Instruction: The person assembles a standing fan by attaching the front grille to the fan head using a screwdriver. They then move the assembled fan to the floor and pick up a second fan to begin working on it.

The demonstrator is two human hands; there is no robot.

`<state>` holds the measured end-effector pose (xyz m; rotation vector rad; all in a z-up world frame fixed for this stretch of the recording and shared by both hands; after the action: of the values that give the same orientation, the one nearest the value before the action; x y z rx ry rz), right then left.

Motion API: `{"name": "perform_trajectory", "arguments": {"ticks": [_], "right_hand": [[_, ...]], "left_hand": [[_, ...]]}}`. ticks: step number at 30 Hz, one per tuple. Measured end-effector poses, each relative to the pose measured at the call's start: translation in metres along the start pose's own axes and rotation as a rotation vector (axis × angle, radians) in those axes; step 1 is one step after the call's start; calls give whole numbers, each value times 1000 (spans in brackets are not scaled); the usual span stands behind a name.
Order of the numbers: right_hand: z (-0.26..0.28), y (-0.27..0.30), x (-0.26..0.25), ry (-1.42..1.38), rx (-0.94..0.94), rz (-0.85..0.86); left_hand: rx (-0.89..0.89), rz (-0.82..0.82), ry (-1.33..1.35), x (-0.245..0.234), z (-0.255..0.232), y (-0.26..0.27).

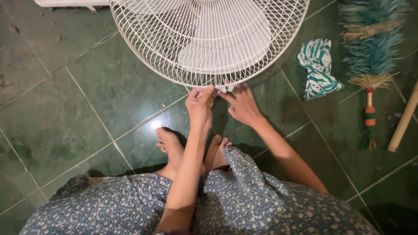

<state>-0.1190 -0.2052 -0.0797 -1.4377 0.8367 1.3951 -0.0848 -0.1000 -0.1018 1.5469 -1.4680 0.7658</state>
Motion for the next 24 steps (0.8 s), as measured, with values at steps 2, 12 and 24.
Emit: {"name": "perform_trajectory", "arguments": {"ticks": [2, 12, 24], "right_hand": [[10, -9, 14, 135, -111, -3], [-43, 24, 25, -58, 41, -46], [-155, 80, 13, -1700, 981, -446]], "left_hand": [[-23, 1, 37, 1, 3, 1], [-95, -109, 198, -1, 23, 10], [5, -58, 43, -2, 21, 15]]}}
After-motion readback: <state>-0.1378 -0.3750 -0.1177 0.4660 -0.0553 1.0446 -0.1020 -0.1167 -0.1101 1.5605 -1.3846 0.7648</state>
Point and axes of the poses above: each hand's wrist, its own y-axis away from the middle knuckle, its own x-axis out of the palm, z = x × y, the point moved 10 cm from there along -y, towards the middle knuckle, and after that the axes turned 11 degrees about y, right-handed, at the moved point
